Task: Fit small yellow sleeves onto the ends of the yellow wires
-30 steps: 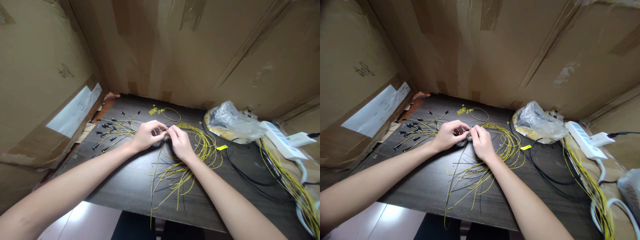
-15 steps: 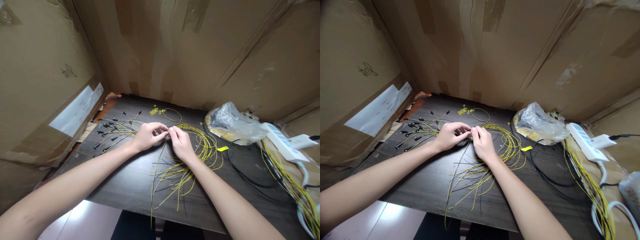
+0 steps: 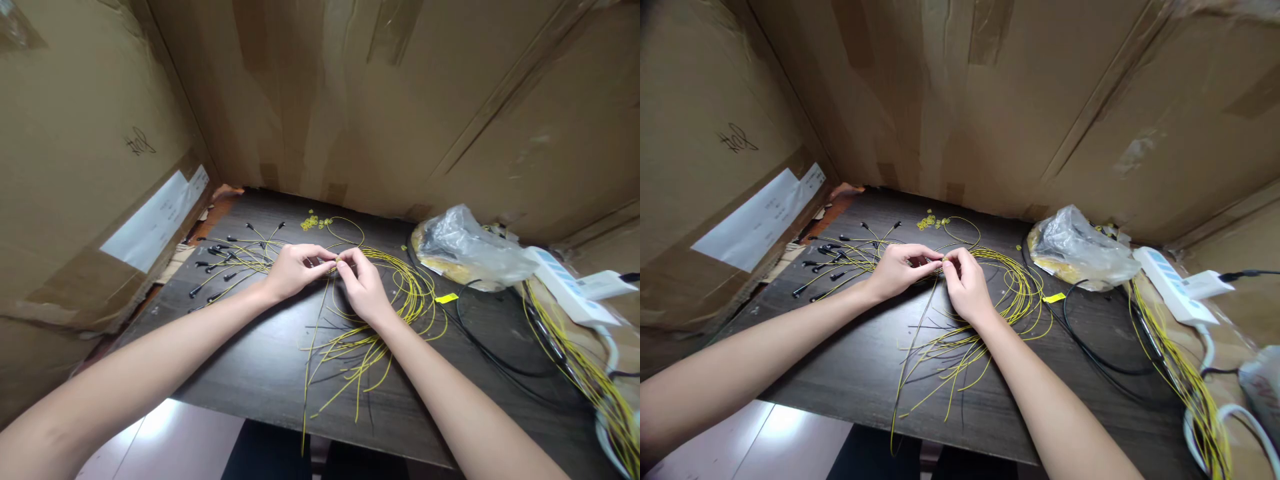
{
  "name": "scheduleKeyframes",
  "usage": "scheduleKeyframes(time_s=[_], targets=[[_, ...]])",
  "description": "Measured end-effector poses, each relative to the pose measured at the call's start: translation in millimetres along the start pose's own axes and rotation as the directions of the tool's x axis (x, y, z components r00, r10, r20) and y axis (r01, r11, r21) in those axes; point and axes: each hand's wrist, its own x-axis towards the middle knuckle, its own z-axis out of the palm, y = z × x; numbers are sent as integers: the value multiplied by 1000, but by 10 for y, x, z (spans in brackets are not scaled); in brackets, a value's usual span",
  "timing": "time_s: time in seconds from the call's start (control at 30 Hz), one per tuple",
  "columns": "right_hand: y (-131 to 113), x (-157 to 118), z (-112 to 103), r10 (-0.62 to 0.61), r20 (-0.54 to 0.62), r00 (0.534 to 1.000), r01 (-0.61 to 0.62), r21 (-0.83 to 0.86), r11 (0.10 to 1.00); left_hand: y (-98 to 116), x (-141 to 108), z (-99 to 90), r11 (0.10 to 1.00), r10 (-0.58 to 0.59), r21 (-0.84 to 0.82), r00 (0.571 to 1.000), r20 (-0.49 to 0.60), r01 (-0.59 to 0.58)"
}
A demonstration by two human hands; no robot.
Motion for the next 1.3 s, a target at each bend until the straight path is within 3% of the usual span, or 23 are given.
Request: scheduleKeyframes(time_s=[0.23,0.8,1.3], targets=[[8,-7,11,-1,-15,1000,1,21,1000,-43,-6,-9,998,53,15,998,-15,-53],[33,1,47,-10,-98,995,7,-26,1000,-11,-7,14,999,-44,-2,999,-3,44],[4,1,29,12,-71,997,-16,-54,998,7,-13,7,995,27,94,1000,6,-27]])
